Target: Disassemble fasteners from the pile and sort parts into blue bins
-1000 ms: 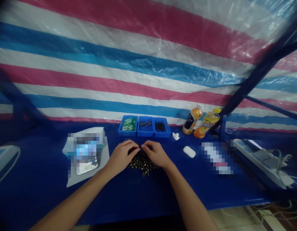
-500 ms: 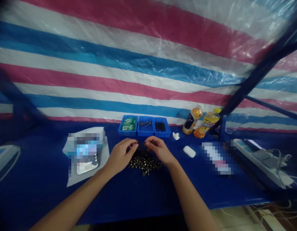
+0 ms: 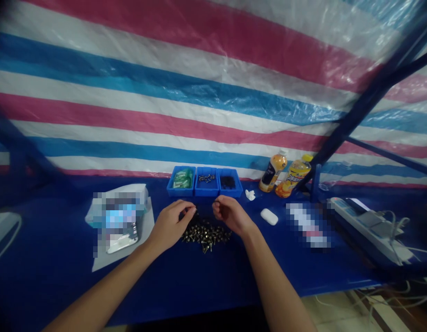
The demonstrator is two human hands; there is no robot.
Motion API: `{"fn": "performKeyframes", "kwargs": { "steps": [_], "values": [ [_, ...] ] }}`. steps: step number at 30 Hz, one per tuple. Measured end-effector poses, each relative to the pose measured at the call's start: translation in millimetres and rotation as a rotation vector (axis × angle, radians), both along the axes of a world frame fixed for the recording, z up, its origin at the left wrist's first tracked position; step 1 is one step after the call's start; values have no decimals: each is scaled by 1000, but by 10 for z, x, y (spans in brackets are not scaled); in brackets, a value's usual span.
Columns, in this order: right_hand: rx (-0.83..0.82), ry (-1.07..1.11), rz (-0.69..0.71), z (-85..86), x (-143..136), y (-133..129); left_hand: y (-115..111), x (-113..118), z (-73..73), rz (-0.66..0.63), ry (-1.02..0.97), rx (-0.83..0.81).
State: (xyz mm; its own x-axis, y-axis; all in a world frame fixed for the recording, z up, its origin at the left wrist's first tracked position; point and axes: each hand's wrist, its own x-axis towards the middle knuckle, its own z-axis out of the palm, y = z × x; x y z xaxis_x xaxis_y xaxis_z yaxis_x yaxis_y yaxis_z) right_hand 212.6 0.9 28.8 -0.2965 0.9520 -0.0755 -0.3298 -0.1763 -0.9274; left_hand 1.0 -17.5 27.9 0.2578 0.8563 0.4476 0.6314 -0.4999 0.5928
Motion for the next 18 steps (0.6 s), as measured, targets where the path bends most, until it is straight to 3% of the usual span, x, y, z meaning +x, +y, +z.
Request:
{"fn": "performKeyframes", "kwargs": {
  "steps": [4, 9, 12, 15, 18],
  "values": [
    [-30, 12, 70, 30, 39, -13, 8, -2, -8, -7, -1, 7],
    [-138, -104, -213, -70, 86, 129, 12, -2, -11, -16, -10, 22],
    [-100, -106, -259, -110, 113, 169, 9, 1, -3, -14, -5, 11],
    [7, -265, -256, -170, 118, 177, 5, 1, 5, -16, -4, 2],
    [287, -612, -204, -225, 102, 165, 6, -2, 4, -7, -1, 3]
  ]
}}
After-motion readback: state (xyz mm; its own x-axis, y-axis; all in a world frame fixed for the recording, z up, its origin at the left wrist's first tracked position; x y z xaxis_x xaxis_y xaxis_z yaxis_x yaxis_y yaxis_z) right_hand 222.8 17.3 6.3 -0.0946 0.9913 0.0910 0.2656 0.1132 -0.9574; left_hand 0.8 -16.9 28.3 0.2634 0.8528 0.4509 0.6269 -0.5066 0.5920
